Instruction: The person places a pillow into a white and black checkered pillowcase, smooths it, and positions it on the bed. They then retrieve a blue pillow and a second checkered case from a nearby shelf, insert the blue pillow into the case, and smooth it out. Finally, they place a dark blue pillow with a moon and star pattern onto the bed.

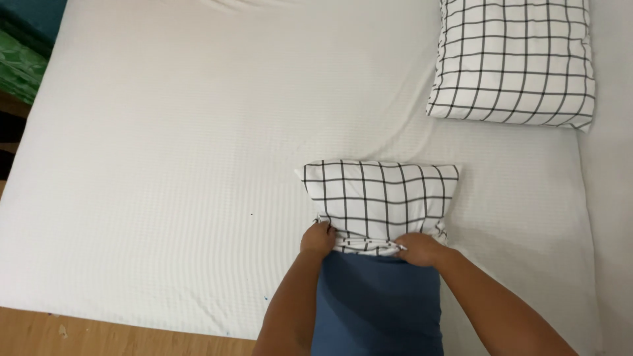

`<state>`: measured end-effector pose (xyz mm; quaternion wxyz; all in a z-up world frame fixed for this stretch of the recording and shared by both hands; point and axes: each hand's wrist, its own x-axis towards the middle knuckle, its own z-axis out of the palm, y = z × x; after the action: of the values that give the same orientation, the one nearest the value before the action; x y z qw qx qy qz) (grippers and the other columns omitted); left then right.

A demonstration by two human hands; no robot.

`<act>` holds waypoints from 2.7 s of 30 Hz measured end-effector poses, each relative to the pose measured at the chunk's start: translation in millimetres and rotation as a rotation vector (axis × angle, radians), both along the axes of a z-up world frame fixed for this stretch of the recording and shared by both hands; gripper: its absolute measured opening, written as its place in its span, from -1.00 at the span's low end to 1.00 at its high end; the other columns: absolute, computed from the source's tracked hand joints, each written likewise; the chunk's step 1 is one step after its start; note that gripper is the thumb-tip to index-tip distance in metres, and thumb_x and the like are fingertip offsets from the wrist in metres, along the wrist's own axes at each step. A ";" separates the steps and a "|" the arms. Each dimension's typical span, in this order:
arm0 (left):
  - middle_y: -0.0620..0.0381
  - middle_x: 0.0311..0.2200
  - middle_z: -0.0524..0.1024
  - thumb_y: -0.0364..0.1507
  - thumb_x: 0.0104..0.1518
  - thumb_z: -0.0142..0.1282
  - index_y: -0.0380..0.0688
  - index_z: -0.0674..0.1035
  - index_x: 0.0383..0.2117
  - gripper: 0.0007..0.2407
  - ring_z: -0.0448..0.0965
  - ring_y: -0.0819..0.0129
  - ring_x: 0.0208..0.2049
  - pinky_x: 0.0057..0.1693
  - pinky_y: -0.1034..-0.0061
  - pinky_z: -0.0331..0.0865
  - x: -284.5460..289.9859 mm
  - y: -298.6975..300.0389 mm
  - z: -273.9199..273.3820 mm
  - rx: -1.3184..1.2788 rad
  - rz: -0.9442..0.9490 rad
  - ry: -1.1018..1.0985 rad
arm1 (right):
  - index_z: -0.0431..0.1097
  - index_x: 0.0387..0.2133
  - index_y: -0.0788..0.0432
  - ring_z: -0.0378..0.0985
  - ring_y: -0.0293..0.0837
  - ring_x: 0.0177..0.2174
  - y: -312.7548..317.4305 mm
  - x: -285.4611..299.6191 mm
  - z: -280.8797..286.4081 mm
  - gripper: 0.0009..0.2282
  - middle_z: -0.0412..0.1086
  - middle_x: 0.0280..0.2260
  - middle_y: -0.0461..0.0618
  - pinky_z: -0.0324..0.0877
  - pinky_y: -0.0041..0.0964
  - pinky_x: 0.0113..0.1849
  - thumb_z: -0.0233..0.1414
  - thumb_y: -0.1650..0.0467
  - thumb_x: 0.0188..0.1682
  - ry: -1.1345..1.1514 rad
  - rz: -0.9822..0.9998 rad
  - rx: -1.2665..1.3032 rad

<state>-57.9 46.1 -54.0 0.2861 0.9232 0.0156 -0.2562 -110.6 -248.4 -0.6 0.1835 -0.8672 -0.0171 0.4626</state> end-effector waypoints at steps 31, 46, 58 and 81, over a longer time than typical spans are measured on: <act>-0.16 -0.09 0.64 -0.35 0.20 -0.05 -0.35 0.58 -0.04 -0.67 0.66 0.07 -0.12 -0.07 0.25 0.57 107.9 -41.0 -134.4 -0.872 0.900 0.564 | 0.41 -0.32 0.25 0.56 0.08 -0.32 75.6 173.7 37.5 -0.57 0.50 -0.37 0.19 0.48 -0.08 -0.16 -0.22 0.14 0.21 -0.492 -0.305 0.092; -0.12 -0.16 0.68 -0.39 0.22 -0.09 -0.34 0.63 -0.20 -0.73 0.70 0.07 -0.13 -0.01 0.24 0.54 68.3 -63.1 -65.4 -0.305 0.462 0.182 | 0.48 -0.03 0.24 0.57 0.11 -0.13 -3.5 135.3 47.7 -0.40 0.54 -0.18 0.20 0.41 -0.03 -0.02 -0.30 0.00 0.15 -0.347 -0.460 0.096; -0.06 -0.07 0.47 -0.47 0.26 0.03 -0.20 0.51 0.04 -0.75 0.51 0.08 -0.12 0.03 0.29 0.44 71.3 -35.2 -10.6 -0.308 0.761 -0.571 | 0.16 0.31 0.16 -0.01 0.19 0.34 -74.9 87.0 -28.7 -0.45 0.02 0.37 0.21 -0.10 0.02 0.31 -0.24 0.07 0.18 -0.609 -0.449 -0.248; 0.01 -0.28 0.59 -0.21 0.26 0.05 -0.05 0.67 -0.26 -0.76 0.58 -0.01 -0.23 -0.12 0.16 0.46 87.7 -157.2 57.5 -0.188 -0.093 -0.344 | 0.33 0.19 0.21 0.34 -0.16 -0.23 -81.1 70.1 -49.3 -0.59 0.37 -0.12 -0.07 0.30 -0.26 -0.24 0.00 0.27 0.12 -0.185 -1.647 0.750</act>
<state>29.8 -111.1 3.6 0.3572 0.9224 -0.1000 -0.1077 -40.5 -329.5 -49.9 0.7239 -0.5223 0.4439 0.0781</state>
